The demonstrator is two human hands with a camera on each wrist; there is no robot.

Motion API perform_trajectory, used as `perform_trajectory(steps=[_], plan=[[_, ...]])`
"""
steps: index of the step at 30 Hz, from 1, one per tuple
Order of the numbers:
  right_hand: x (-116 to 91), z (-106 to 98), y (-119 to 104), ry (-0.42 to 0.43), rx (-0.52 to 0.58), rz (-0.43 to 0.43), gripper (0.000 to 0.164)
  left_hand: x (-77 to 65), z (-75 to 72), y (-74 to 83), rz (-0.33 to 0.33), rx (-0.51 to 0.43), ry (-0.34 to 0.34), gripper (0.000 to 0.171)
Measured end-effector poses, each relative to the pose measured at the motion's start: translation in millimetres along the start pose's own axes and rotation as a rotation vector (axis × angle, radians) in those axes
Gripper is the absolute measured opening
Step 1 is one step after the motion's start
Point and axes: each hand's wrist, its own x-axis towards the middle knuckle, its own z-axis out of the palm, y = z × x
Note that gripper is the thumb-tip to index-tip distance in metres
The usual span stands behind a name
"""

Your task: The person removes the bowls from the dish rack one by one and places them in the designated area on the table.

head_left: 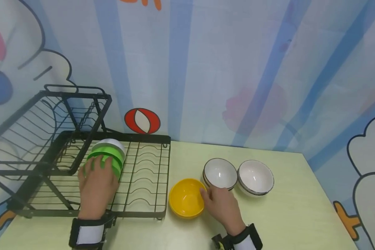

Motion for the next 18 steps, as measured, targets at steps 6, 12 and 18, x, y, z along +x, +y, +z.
perform_trajectory(steps=[6, 12, 18], plan=[[1, -5, 2, -0.006, 0.023, 0.016, 0.048, 0.3, 0.8, -3.7, 0.011, -0.006, -0.013, 0.053], [-2, -9, 0, -0.025, 0.060, 0.031, 0.064, -1.5, 0.8, -6.2, 0.015, -0.021, -0.025, 0.055], [-3, -12, 0, -0.053, 0.102, 0.059, 0.080, -2.7, -0.5, -7.8, -0.037, -0.025, -0.045, 0.055]])
